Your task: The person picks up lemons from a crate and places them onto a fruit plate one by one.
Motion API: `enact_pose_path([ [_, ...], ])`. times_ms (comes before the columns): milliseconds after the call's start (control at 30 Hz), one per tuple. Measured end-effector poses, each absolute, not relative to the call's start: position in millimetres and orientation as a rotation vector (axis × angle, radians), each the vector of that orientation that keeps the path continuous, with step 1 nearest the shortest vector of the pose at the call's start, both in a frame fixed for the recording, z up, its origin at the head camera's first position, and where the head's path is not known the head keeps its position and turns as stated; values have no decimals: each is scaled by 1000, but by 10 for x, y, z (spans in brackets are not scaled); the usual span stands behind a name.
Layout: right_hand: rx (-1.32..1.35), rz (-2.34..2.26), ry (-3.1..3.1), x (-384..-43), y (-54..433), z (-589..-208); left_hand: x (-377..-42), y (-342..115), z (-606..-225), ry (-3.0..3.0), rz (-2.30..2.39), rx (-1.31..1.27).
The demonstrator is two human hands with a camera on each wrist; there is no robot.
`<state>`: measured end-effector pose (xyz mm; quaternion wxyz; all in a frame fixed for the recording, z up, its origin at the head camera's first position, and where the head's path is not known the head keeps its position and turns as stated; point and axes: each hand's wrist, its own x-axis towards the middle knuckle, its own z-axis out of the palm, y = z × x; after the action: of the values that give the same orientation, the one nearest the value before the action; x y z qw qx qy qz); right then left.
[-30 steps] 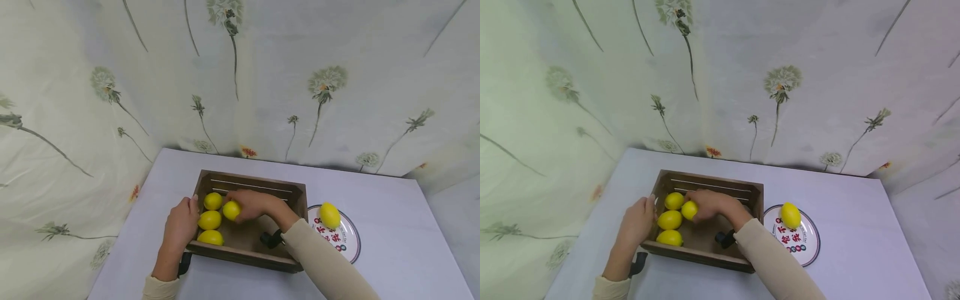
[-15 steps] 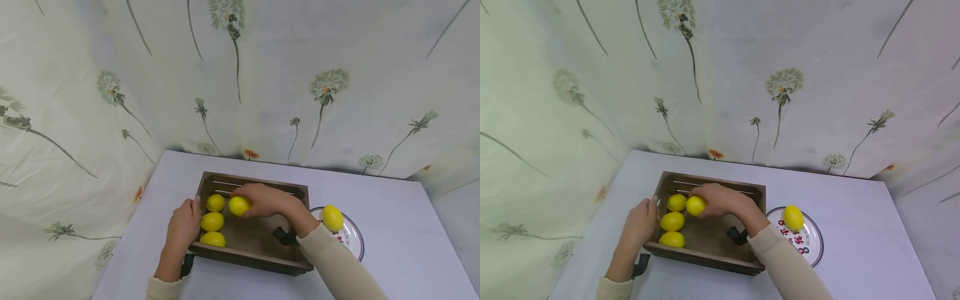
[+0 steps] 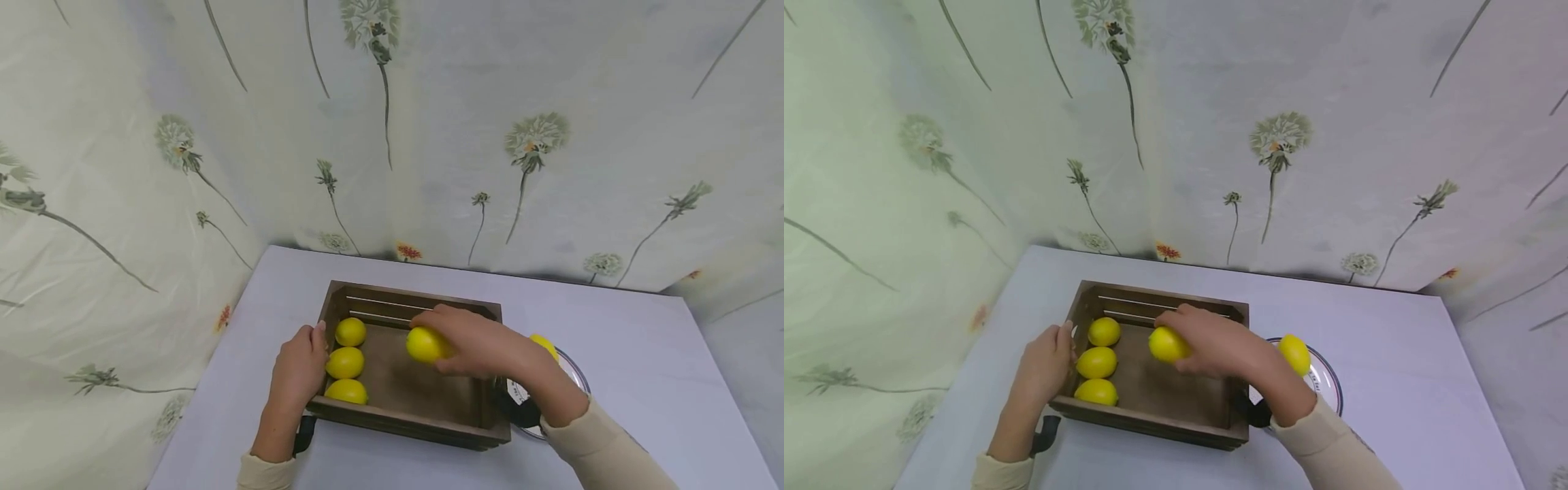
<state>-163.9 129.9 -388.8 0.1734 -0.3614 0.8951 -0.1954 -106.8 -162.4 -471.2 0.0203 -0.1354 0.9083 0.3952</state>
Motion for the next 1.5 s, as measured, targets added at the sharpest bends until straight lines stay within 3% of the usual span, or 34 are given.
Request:
enact_pose_path([
  [433, -841, -610, 2650, -1173, 2003, -3688, -1065, -1618, -4729, 2800, 1236, -410],
  [867, -574, -707, 2841, -766, 2801, -4206, -1058, -1622, -4706, 2768, 1240, -423],
  [1233, -184, -470, 2770, -818, 3244, -4592, -1055, -1618, -4718, 2782, 1234, -409],
  [1500, -122, -415, 2737, -970, 3437, -4877, -1060, -1619, -4717, 2768, 1239, -422],
])
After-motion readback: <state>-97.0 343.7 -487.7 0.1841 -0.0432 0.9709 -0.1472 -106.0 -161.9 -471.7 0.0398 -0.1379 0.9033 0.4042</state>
